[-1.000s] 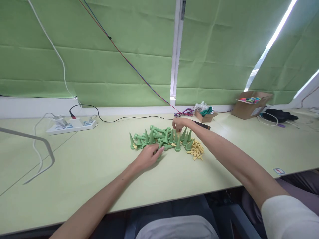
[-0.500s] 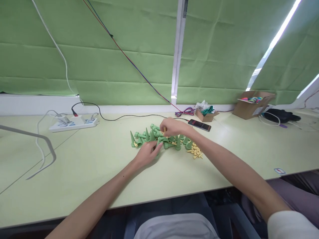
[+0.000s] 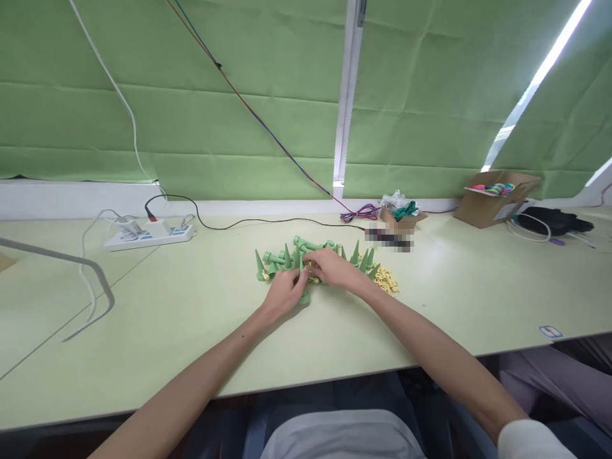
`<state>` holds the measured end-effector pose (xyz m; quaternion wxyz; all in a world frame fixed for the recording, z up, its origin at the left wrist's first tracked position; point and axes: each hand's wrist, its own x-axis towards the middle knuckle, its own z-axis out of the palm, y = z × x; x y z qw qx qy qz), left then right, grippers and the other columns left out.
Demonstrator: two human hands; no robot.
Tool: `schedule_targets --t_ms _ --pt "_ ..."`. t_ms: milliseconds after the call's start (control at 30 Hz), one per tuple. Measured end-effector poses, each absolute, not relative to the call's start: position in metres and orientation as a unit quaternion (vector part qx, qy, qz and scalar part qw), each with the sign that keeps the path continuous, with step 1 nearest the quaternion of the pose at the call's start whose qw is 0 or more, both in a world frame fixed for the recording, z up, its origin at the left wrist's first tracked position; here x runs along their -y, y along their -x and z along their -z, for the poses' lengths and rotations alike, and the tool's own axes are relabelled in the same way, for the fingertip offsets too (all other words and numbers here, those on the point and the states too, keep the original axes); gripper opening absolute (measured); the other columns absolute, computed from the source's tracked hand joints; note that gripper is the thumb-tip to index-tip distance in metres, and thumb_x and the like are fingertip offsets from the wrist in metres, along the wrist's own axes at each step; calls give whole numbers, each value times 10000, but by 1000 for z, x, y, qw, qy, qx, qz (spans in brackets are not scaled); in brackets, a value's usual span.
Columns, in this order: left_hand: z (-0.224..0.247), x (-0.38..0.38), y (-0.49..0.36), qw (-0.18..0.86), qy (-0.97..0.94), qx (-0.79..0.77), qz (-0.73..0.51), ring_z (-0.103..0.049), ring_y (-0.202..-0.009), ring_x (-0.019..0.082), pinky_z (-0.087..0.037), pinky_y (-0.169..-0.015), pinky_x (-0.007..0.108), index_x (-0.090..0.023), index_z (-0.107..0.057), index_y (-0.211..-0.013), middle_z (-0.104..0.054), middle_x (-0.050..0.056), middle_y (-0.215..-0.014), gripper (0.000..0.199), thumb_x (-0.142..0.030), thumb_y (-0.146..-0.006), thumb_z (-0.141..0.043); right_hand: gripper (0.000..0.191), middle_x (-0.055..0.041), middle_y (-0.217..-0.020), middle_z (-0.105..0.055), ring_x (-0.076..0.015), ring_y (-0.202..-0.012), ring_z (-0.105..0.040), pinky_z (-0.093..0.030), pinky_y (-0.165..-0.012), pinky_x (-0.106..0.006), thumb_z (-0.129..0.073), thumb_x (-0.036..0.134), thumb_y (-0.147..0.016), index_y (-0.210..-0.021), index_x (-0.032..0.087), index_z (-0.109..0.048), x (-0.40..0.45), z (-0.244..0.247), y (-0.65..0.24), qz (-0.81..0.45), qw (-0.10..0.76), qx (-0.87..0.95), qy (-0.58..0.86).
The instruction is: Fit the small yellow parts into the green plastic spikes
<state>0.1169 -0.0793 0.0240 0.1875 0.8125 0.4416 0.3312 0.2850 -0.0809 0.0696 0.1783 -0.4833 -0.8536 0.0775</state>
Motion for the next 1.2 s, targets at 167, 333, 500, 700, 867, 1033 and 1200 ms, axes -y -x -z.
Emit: schedule_targets --t_ms 167,333,500,700,867,1033,1200 --pt "-25 78 -116 194 -817 -438 -320 -427 -466 139 -290 -518 281 -175 -556 -560 -448 -7 -461 535 -466 -953 -339 207 -74 -900 -613 -191 -844 -580 -422 -767 -264 -511 63 -838 -976 159 -632 90 -61 -289 -48 210 846 488" --pt "-26 79 -116 194 -819 -437 -317 -439 -467 144 -287 -509 284 -181 -514 -543 -454 -5 -460 538 -489 -949 -340 273 -80 -1012 -601 -181 -935 -568 -432 -828 -263 -449 35 -873 -1031 172 -624 102 -55 -292 -55 261 835 480" --pt "-30 80 -115 185 -816 -439 -327 -442 -479 140 -287 -510 285 -182 -483 -538 -485 2 -478 525 -486 -943 -347 220 -91 -1053 -600 -178 -931 -575 -441 -834 -293 -461 145 -944 -1110 168 -603 115 -43 -297 -52 304 834 458" --pt "-37 79 -112 139 -790 -459 -382 -359 -447 114 -276 -507 284 -185 -411 -499 -407 -17 -436 507 -460 -924 -382 194 -53 -848 -625 -168 -770 -574 -412 -715 -271 -538 312 -940 -997 155 -636 134 -30 -296 -57 256 851 455" --pt "-37 79 -111 108 -776 -463 -413 -266 -446 101 -259 -500 282 -193 -276 -495 -302 -35 -426 506 -449 -911 -409 281 -32 -807 -645 -156 -701 -571 -373 -652 -256 -613 439 -883 -946 166 -628 143 -24 -285 -69 216 866 445" --pt "-38 79 -112 85 -774 -470 -417 -237 -439 102 -253 -504 289 -196 -217 -511 -271 -36 -427 504 -441 -910 -403 153 -52 -834 -651 -158 -732 -593 -364 -657 -254 -496 237 -948 -884 159 -610 141 -18 -279 -31 190 857 478" --pt "-40 80 -113 98 -772 -472 -414 -267 -435 105 -260 -505 292 -200 -243 -507 -301 -32 -427 492 -434 -912 -393 177 -90 -930 -674 -195 -811 -636 -407 -692 -269 -442 247 -968 -995 157 -592 138 -18 -282 -20 182 805 564"
